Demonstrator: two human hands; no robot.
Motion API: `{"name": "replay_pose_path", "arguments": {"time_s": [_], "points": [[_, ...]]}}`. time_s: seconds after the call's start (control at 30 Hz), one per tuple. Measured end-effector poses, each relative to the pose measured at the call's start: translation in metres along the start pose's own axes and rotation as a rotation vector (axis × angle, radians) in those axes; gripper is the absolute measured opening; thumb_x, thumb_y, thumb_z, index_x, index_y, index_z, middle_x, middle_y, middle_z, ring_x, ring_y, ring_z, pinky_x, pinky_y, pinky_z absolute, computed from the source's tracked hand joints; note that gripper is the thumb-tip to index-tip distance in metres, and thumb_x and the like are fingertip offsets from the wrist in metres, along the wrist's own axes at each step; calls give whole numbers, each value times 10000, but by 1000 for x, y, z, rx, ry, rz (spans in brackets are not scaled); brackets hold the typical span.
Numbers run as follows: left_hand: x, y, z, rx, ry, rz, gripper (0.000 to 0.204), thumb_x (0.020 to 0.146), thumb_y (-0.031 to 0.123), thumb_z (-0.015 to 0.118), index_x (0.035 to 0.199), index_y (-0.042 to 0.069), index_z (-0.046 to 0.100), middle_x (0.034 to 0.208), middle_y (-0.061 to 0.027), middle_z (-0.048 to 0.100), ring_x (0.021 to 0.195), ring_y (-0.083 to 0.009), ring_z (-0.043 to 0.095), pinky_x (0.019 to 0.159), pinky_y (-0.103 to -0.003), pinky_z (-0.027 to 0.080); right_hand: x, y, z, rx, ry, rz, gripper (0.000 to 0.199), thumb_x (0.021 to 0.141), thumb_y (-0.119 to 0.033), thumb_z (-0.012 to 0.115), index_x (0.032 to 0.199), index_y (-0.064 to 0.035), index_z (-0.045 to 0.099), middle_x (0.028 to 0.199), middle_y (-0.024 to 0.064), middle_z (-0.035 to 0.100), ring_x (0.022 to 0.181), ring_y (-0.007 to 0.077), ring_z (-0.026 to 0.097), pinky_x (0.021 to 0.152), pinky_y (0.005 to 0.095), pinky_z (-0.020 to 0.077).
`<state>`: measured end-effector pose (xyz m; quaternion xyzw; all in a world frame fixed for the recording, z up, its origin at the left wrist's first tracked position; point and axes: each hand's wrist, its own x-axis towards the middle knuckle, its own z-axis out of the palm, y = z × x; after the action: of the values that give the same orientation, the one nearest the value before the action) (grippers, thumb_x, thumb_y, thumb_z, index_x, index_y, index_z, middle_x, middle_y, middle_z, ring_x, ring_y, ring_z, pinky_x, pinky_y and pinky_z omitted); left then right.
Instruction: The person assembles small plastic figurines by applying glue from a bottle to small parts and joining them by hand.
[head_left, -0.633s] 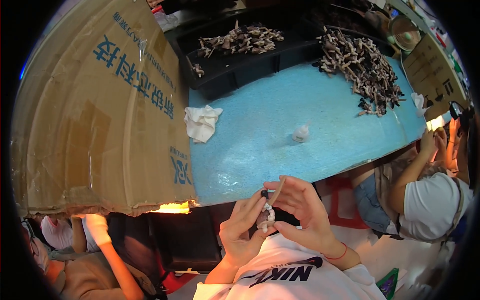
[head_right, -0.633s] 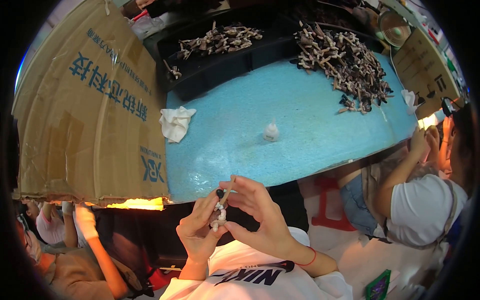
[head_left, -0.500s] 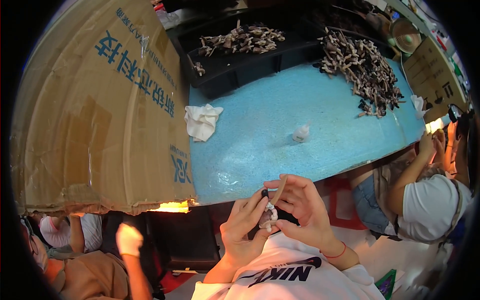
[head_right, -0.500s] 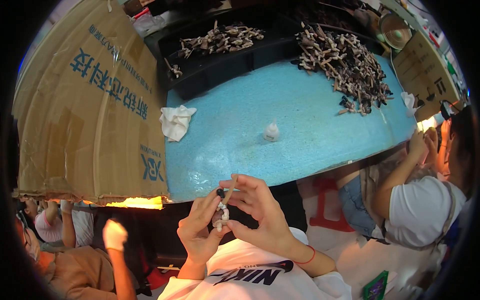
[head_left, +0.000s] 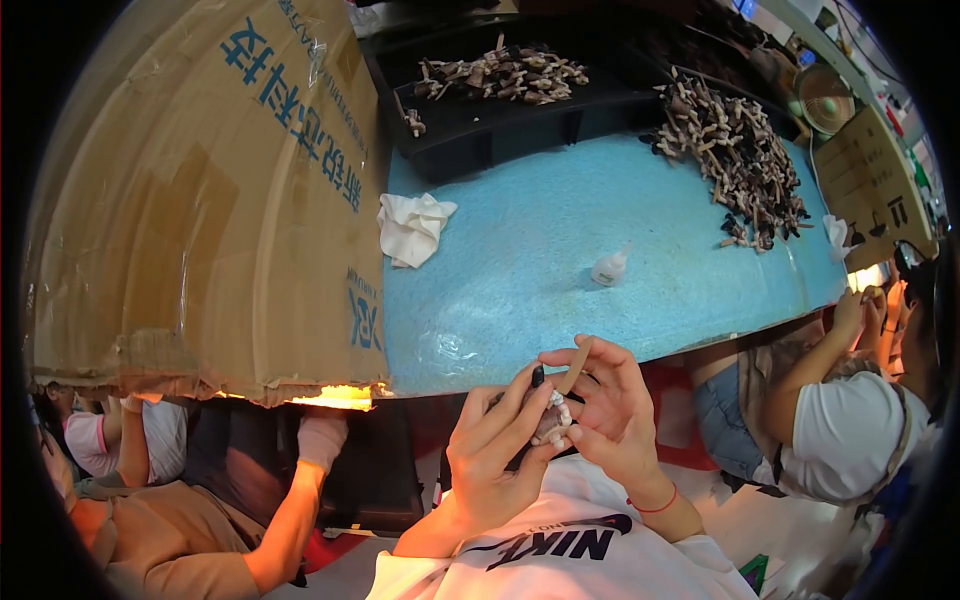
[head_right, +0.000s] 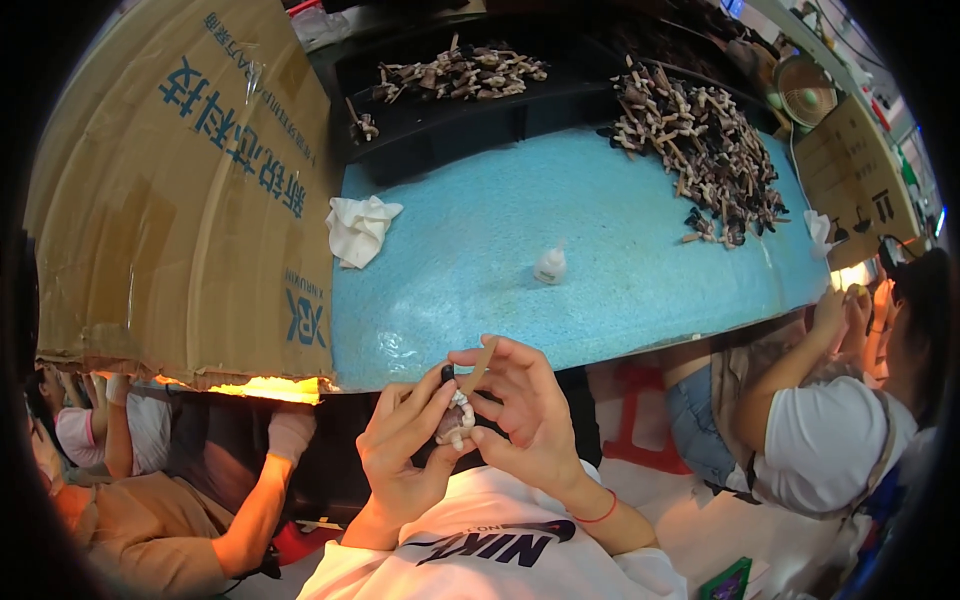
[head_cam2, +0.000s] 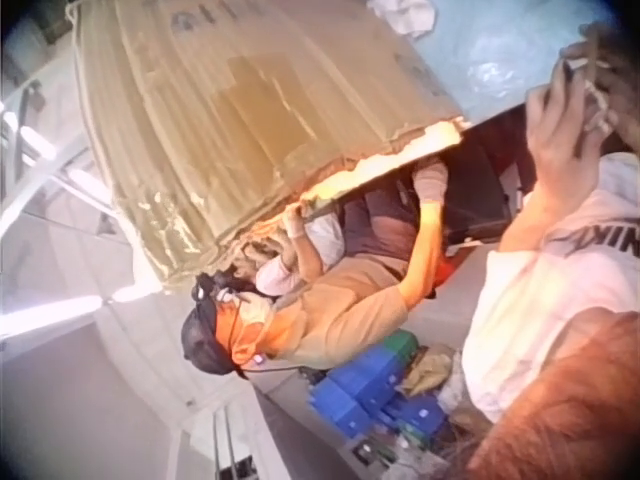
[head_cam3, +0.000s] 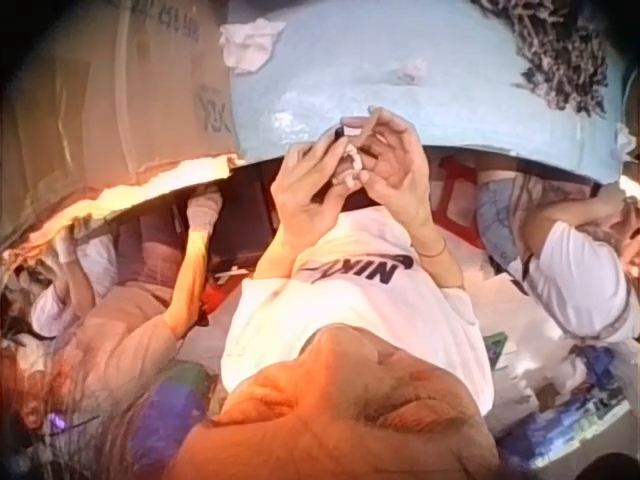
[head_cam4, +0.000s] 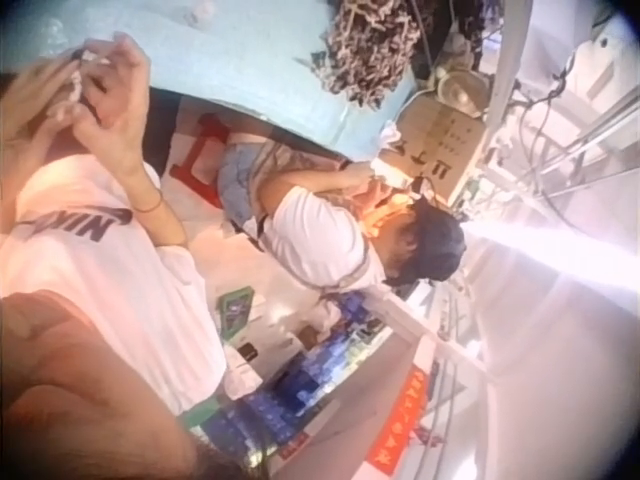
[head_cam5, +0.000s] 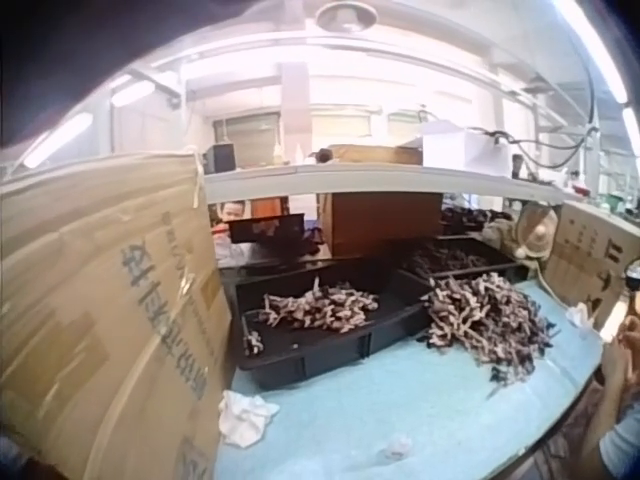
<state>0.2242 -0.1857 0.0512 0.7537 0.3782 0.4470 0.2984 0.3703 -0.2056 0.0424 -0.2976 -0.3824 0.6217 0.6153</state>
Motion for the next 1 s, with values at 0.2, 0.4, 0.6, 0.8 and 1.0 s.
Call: {"name": "replay_pose_path", "arguments": {"time_s": [0.2, 0.4, 0.6, 0.8, 1.0], "points": [[4, 5, -2, 36, 17, 44, 473, 590, 41, 722, 1037, -70, 615, 1072, -223, 601, 776, -272, 540, 683, -322, 473, 1, 2, -1, 10, -12, -48, 703, 700, 158, 521, 1320, -11, 235, 1273, 221, 378, 1152, 262, 457, 949, 390, 434], [7, 8, -2, 86, 18, 83, 482, 615, 67, 721, 1071, -35, 601, 1092, -192, 585, 755, -283, 523, 644, -320, 473, 3, -1, 5, -13, 64, -32, 694, 709, 31, 589, 1317, 0, 254, 1244, 231, 407, 1081, 254, 503, 868, 361, 487], [10, 10, -1, 130, 21, 110, 460, 621, 80, 724, 1052, -33, 608, 1077, -185, 591, 741, -279, 522, 596, -310, 479, 4, -1, 5, 46, 139, -23, 726, 692, -50, 658, 1311, 5, 281, 1223, 233, 438, 1026, 240, 542, 827, 330, 506], [12, 16, 0, 236, 6, 135, 455, 624, 128, 728, 1039, -24, 618, 1059, -196, 596, 740, -267, 528, 570, -290, 482, 3, 4, -5, 102, 24, -63, 698, 737, -15, 618, 1330, -15, 249, 1249, 224, 394, 1127, 280, 470, 874, 374, 492], [18, 31, 2, 300, -20, 103, 461, 613, 141, 749, 1018, -40, 624, 1032, -222, 604, 716, -272, 531, 598, -313, 470, 2, 6, -12, 238, 63, -2, 761, 710, -113, 675, 1336, -21, 254, 1225, 206, 419, 1103, 270, 486, 870, 353, 493]]}}
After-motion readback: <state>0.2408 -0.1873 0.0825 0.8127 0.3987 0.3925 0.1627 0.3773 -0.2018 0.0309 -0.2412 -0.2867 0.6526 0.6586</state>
